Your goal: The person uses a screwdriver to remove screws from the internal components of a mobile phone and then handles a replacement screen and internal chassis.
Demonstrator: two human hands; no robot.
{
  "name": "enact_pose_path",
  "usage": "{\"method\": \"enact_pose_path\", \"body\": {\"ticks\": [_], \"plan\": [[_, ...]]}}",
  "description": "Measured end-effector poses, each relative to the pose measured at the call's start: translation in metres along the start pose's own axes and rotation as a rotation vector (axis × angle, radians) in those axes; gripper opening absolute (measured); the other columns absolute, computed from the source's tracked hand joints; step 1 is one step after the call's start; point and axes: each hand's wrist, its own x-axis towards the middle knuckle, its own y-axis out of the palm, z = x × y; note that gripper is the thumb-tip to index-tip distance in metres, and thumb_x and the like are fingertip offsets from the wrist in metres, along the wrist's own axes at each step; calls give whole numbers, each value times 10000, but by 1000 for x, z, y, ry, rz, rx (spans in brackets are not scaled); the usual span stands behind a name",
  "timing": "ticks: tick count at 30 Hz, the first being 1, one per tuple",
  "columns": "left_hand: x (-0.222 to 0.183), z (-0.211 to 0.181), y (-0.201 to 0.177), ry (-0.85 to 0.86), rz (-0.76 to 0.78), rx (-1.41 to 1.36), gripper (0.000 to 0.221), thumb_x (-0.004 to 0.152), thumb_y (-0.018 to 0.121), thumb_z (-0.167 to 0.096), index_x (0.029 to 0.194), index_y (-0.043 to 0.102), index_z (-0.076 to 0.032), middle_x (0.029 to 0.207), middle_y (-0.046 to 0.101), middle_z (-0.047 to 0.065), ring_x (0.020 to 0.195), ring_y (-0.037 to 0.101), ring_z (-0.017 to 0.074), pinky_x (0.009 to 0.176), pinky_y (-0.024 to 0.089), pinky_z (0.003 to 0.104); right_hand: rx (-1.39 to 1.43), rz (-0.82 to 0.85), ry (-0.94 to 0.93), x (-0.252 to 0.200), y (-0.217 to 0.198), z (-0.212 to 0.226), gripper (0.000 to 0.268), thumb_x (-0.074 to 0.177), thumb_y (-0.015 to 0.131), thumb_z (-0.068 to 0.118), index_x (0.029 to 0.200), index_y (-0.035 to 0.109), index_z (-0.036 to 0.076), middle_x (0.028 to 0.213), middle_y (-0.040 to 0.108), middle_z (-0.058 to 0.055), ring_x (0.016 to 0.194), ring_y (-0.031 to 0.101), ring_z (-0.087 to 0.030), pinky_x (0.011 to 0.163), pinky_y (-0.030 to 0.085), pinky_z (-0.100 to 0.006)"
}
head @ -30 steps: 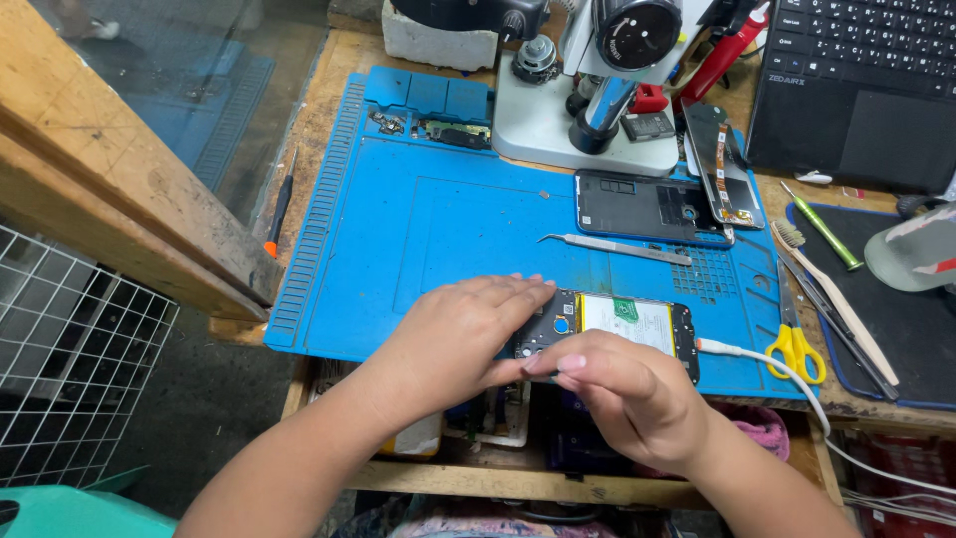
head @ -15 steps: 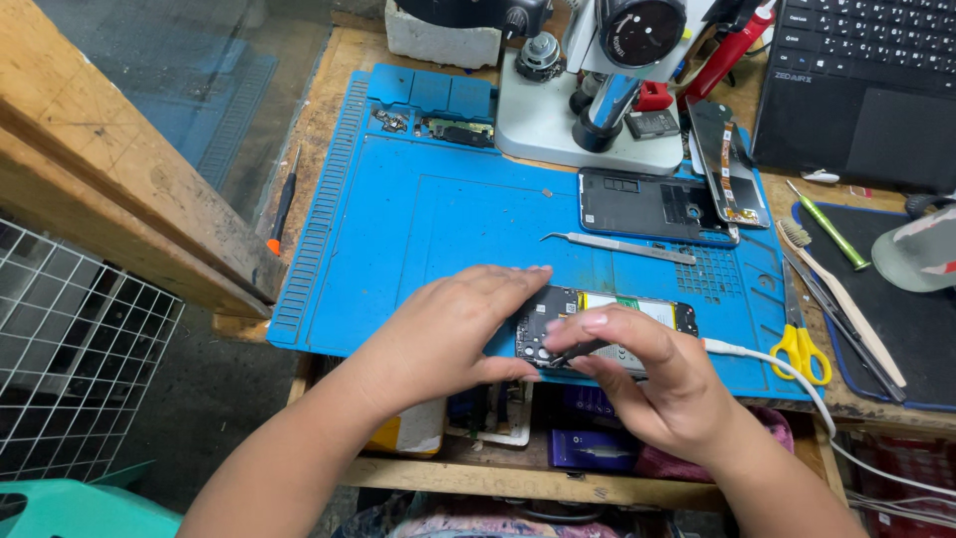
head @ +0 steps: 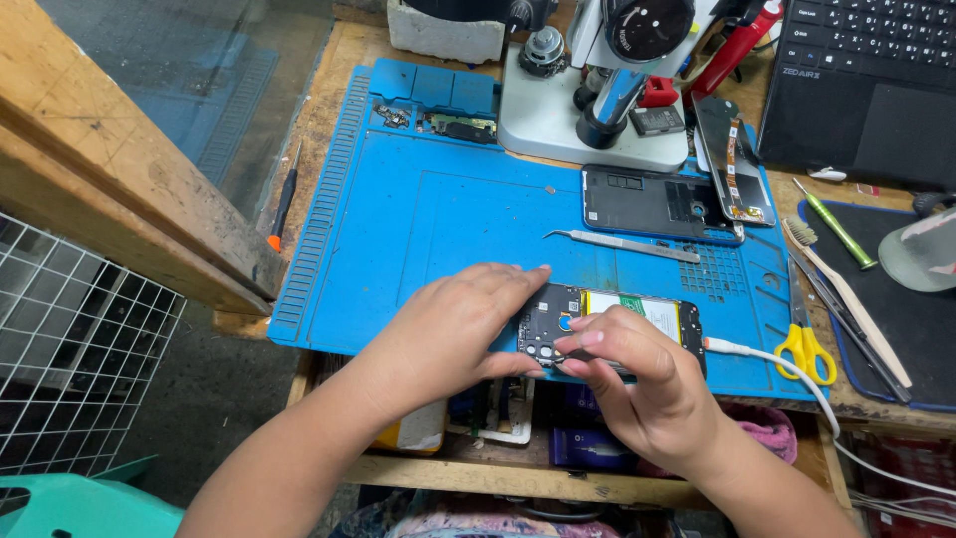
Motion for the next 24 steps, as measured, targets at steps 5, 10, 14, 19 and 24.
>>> {"method": "enact_pose_path", "body": {"ticks": [5,10,14,19,24], "plan": [[1,0,-1,-26,23,-6,842,702,858,-418,1363,554,5,1286,661,200,1195,613,381,975,491,463,-27,2,-30,2,1,3,606,915,674,-128,1380,408,155,1063,710,-116,964,723,-275,926,594,-411],[0,1,-2,-14,26,-20,839,704,859,-420,1359,556,8,1303,658,201,1219,608,377,993,487,460,14,86,-62,2,-7,2,646,913,722,-88,1407,382,152,1119,704,-118,973,730,-257,857,592,-352],[-2,4,-7,-5,31,-14,850,690,876,-405,1356,556,15,1307,650,213,1245,595,381,1025,471,459,139,-13,3,5,-8,-3,678,897,699,-120,1431,389,159,1111,708,-149,1007,760,-275,872,630,-364],[-4,13,-15,-42,80,-41,803,686,870,-398,1335,597,-12,1321,658,196,1276,590,359,1048,464,440,67,-221,93,21,-24,-7,706,982,654,-116,1501,257,150,1137,685,-183,1027,760,-238,921,635,-335],[-11,-1,-3,10,31,61,780,755,817,-403,1336,571,55,1356,627,231,1330,546,379,1093,432,444,-11,-173,155,63,-25,-20,636,1005,648,-101,1479,259,70,1227,632,-232,1101,743,-290,951,628,-374]]}}
